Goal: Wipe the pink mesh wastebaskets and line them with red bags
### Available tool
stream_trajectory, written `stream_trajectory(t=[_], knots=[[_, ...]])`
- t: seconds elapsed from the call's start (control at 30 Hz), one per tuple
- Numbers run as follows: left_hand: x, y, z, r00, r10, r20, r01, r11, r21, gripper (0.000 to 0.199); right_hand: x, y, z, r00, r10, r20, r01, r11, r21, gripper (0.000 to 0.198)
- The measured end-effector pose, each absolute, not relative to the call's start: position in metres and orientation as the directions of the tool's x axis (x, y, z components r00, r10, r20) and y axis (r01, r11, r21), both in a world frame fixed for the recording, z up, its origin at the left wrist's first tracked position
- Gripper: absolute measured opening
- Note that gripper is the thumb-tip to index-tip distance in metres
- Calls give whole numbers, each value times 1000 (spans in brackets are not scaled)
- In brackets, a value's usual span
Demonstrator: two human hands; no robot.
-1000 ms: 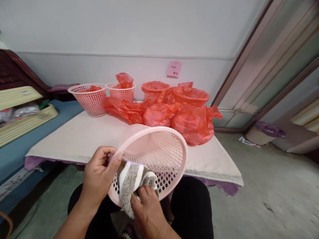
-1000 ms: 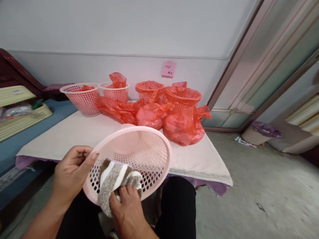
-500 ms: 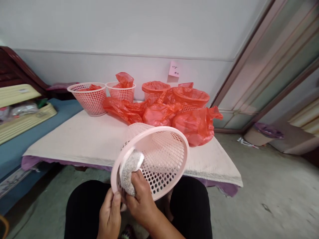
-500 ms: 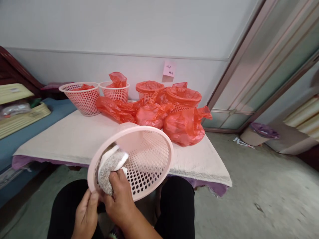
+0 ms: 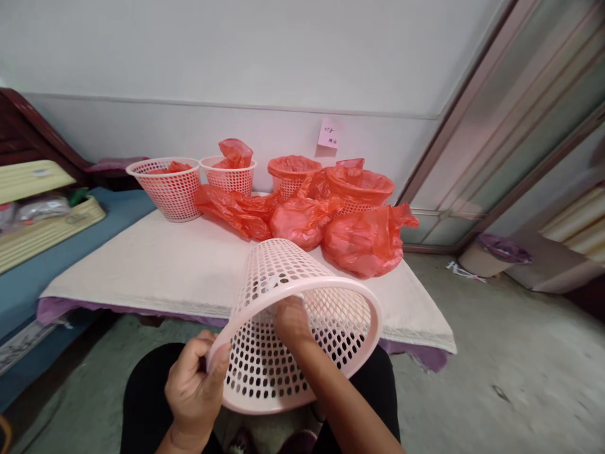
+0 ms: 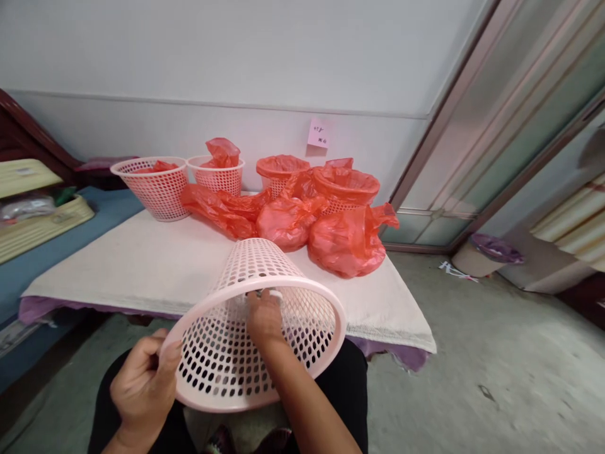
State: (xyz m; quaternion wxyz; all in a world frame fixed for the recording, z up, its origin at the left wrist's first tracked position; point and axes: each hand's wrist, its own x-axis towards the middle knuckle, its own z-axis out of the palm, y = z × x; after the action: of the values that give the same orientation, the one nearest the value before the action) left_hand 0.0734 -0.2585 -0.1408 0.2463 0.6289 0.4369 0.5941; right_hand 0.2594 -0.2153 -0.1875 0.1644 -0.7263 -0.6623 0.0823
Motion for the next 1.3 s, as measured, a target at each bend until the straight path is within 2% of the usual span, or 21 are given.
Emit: stream_trajectory(t=[0.07,0.13,0.23,0.37,0.47,0.57,0.63,0.73,0.8,0.9,0.97,1.03,1.1,1.17,1.23,1.3], knots=[[71,-252,-138,-104,822,560,292,-513,807,25,246,-229,-188,3,997,81,914,30,-404,48],[65,-245,-133,-133,807,575,363,-500,786,23,236,-245,-187,-121,988,94,904,148,-401,39],[57,-236,-122,-154,773,616,485,-484,729,23,240,-261,-179,-214,971,109,928,237,-288,22],[55,-230,-105,-102,754,649,542,-505,672,22,257,-278,-160,-182,976,123,974,196,-113,18],[58,-229,-96,-113,764,635,554,-482,679,23,253,-301,-152,-323,942,89,934,333,-133,9],[61,-229,-93,-171,767,619,556,-443,703,26,250,-319,-152,-432,900,59,885,436,-161,11],[62,-232,-93,-206,768,606,557,-418,718,28,260,-318,-150,-347,936,53,928,351,-127,9],[66,-238,-95,-211,782,586,551,-400,732,28,286,-304,-144,-88,993,75,988,97,-117,22],[69,-243,-97,-177,787,591,532,-429,731,26,298,-293,-142,30,997,76,985,-17,-173,28],[72,-248,-101,-105,772,627,510,-499,701,24,292,-284,-150,97,995,8,928,-88,-362,38],[73,-249,-104,-69,770,634,505,-521,688,23,275,-284,-159,91,995,-32,838,-94,-538,44],[71,-249,-106,-70,782,620,493,-513,703,23,254,-287,-166,19,1000,-19,695,-27,-718,46],[68,-248,-109,-110,789,604,483,-489,727,23,234,-289,-172,-45,999,30,493,49,-869,44],[63,-248,-114,-155,791,591,483,-462,744,22,222,-289,-177,8,1000,1,206,0,-978,35],[57,-251,-122,-176,814,554,465,-427,775,23,223,-285,-181,164,974,-157,-190,-125,-974,24],[53,-256,-134,-183,850,494,421,-386,821,26,236,-280,-183,280,891,-358,-578,-142,-804,25]])
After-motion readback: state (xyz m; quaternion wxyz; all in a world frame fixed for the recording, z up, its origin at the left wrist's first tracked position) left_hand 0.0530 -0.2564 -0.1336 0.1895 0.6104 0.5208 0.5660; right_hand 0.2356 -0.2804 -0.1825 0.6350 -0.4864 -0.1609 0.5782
